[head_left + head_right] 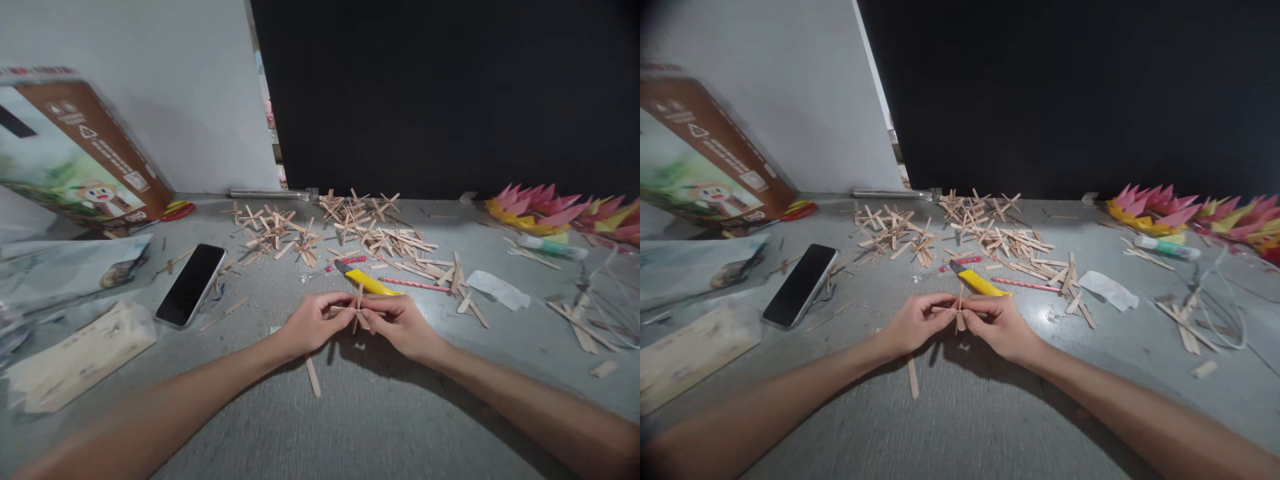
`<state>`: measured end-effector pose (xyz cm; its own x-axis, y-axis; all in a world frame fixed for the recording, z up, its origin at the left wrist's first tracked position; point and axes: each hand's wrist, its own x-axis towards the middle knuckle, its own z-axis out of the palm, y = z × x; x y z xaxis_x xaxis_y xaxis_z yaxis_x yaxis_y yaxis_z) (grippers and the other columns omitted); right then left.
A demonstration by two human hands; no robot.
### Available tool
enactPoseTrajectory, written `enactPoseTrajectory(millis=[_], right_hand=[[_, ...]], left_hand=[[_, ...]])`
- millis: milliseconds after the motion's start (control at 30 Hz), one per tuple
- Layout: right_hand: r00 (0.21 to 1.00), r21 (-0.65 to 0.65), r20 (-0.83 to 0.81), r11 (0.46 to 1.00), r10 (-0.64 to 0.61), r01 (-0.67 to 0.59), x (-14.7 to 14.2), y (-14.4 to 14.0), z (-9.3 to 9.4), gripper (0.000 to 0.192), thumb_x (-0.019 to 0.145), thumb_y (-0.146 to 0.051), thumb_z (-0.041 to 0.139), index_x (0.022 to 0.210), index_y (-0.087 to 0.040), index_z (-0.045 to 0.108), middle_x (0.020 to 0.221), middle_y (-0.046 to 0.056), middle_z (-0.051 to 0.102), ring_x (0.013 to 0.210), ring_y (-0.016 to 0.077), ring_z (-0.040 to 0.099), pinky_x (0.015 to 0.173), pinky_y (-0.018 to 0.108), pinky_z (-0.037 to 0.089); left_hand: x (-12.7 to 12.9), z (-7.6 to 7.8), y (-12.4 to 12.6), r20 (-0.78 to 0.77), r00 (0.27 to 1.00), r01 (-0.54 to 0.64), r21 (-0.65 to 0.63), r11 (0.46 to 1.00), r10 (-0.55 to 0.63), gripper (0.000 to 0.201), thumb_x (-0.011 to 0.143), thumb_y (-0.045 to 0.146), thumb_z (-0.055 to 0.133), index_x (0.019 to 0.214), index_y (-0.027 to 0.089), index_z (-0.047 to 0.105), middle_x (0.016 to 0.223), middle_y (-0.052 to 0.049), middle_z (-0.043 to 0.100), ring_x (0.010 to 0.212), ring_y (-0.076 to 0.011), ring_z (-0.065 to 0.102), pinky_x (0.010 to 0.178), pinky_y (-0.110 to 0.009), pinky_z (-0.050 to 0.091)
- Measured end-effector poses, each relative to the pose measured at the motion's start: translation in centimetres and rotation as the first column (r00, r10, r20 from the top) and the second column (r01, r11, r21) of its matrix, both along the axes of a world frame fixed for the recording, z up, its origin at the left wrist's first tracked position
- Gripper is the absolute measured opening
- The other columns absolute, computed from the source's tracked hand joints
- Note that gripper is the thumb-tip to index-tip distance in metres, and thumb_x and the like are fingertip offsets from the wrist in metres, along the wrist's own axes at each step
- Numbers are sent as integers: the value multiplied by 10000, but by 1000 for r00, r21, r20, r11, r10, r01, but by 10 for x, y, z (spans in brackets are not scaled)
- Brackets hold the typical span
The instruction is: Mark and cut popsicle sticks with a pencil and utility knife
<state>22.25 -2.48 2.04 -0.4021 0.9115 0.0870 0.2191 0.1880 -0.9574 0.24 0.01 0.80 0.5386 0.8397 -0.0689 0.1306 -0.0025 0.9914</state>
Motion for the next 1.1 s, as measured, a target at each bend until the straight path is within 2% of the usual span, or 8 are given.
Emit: enactPoseTrajectory(millis=[300,533,600,667,733,800,933,1100], right_hand=[[1000,18,0,1000,19,-19,0,0,1,398,1050,-438,583,751,-207,708,705,9,589,665,159,526,644,298,451],[1000,4,-22,1000,2,-2,1,3,-2,404,1047,-464,602,781,-199,751,710,12,612,680,160,550,658,303,452],[999,-25,-38,999,-21,20,2,3,-4,407,1039,-504,613,835,-194,778,714,15,632,687,162,558,675,310,467],[994,-64,-77,995,-77,72,2,3,-6,376,1025,-526,642,985,-185,795,749,17,666,686,158,567,686,314,481],[979,-85,-129,985,-160,150,1,3,-7,379,1018,-525,667,1186,-194,746,804,18,694,690,157,584,684,313,491],[958,-76,-180,974,-224,213,0,4,-10,374,1019,-516,676,1249,-221,668,833,12,693,707,160,596,684,307,490],[950,-57,-201,971,-238,231,-1,6,-14,286,1027,-511,667,1073,-232,622,852,1,655,723,156,568,684,295,460],[955,-63,-207,977,-213,205,0,8,-15,275,1035,-507,654,1036,-233,628,860,0,643,733,162,569,709,308,464]], left_hand=[[0,1,0,7,1000,-9,8,1000,9,405,965,432,716,1212,121,791,1154,-146,814,1044,-251,762,925,-325,589],[2,2,1,22,1000,-9,-18,1000,9,407,971,442,710,1207,117,775,1088,-141,812,1005,-246,763,892,-321,586],[2,5,1,27,1000,-5,-23,1000,6,394,987,450,688,1191,122,768,1044,-129,809,968,-234,762,870,-308,581],[3,7,1,24,1000,0,-17,1000,1,389,1016,473,647,1163,132,763,989,-112,801,913,-215,750,839,-295,572],[3,8,0,17,1000,2,10,1000,-2,395,1031,499,623,1111,138,762,930,-92,783,849,-194,723,801,-282,556],[4,5,0,22,1000,5,35,999,-6,391,1020,509,644,1086,141,757,905,-78,760,805,-176,689,773,-274,540],[4,-2,0,81,996,20,22,1000,-21,372,990,496,697,1076,137,739,899,-64,725,767,-154,645,757,-274,530],[4,-7,0,104,995,1,-17,1000,1,376,1001,488,681,1107,131,734,872,-47,694,697,-125,598,695,-256,504]])
